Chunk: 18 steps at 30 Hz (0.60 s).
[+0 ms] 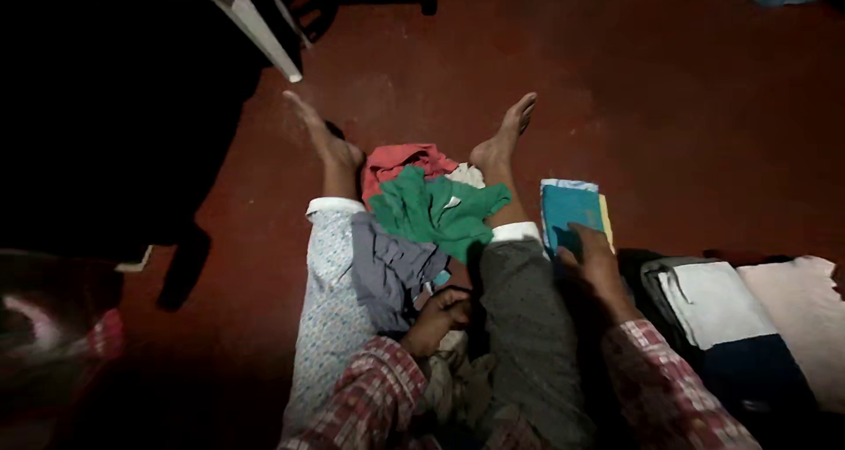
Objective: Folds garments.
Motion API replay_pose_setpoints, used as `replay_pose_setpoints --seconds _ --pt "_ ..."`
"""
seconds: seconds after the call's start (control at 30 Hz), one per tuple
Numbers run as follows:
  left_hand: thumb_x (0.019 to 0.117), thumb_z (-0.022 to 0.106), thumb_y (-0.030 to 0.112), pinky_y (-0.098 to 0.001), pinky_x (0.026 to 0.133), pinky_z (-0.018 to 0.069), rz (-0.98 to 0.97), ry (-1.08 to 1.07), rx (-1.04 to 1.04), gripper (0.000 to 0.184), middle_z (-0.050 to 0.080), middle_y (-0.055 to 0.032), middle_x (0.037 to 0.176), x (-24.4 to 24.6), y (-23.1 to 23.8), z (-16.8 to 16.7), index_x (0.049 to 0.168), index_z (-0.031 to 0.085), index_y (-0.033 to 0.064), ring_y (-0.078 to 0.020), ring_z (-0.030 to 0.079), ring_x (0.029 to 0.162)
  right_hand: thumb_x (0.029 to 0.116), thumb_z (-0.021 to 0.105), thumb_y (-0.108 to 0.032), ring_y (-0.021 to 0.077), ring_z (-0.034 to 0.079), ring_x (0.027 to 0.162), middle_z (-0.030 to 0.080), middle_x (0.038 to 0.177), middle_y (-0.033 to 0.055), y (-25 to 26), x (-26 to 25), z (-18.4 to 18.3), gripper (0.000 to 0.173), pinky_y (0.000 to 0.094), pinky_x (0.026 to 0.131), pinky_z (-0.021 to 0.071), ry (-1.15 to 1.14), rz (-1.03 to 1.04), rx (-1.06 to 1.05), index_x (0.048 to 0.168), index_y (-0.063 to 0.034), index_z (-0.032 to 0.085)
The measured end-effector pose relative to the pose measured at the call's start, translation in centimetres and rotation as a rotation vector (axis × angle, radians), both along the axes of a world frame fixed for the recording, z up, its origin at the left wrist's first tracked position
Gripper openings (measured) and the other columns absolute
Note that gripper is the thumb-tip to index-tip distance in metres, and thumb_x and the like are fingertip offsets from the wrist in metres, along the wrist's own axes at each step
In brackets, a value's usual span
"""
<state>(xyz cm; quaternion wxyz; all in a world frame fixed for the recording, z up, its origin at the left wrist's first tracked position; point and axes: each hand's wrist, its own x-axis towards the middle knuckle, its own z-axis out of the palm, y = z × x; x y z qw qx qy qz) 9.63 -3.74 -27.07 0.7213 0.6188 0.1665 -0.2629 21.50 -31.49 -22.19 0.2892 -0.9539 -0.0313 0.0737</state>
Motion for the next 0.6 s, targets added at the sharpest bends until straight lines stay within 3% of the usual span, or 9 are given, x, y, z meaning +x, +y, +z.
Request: replay_pose_setpoints --seconds 0.13,0.33,0.5,0.57,0.6 --pt "0.1057 0.048 0.01 -0.0356 0.08 0.0599 0.11 -0.073 -0.146 0.028 0.068 -0.0096 0.108 -0.1 1.6 2.2 0.131 0.051 -0.0025 -0.0181 0.07 0.088 0.0995 0.063 -0.021 0.0443 0.053 0.129 0.057 0.135 0.0294 3.5 -5.0 1.3 0.04 0.056 0.109 0.0431 0.127 0.226 0.041 0.133 0.001 0.062" --pt "0.1053 0.048 0.009 -0.033 0.079 0.06 0.19 -0.23 -0.07 0.024 0.07 -0.0087 0.103 -2.2 6.1 5.4 0.125 0.054 -0.003 -0.0169 0.07 0.085 0.0988 0.062 -0.028 0.053 0.038 0.142 0.046 0.151 0.03 6.6 -10.4 1.4 0.045 0.0723 0.111 0.0319 0.056 0.25 -0.154 0.139 -0.0064 0.062" --pt "0.1008 0.058 0.015 -0.029 0.081 0.0576 -0.035 -0.36 0.148 0.028 0.067 -0.0052 0.102 -6.5 8.4 5.7 0.122 0.059 -0.0033 -0.0108 0.067 0.087 0.0986 0.061 -0.032 0.0541 0.031 0.146 0.043 0.154 0.0283 7.2 -11.9 0.2 0.044 0.0773 0.111 0.0239 -0.078 0.227 -0.203 0.138 -0.0113 0.064" --pt "0.0968 0.067 0.02 -0.0288 0.087 0.0543 -0.208 -0.438 0.297 0.036 0.065 -0.0089 0.112 -8.3 8.5 5.3 0.124 0.061 -0.0025 -0.0115 0.063 0.097 0.0987 0.061 -0.031 0.0524 0.033 0.146 0.044 0.153 0.0278 7.1 -12.1 -0.2 0.043 0.0758 0.113 0.0219 -0.126 0.214 -0.181 0.136 -0.0102 0.064" --pt "0.0937 0.072 0.024 -0.0325 0.096 0.0519 -0.306 -0.478 0.397 0.045 0.063 -0.0137 0.122 -9.1 8.3 5.2 0.129 0.061 -0.0011 -0.0168 0.062 0.109 0.0987 0.061 -0.03 0.0525 0.034 0.145 0.045 0.153 0.0281 7.0 -12.1 -0.3 0.042 0.0754 0.113 0.0223 -0.147 0.212 -0.174 0.135 -0.0094 0.065"
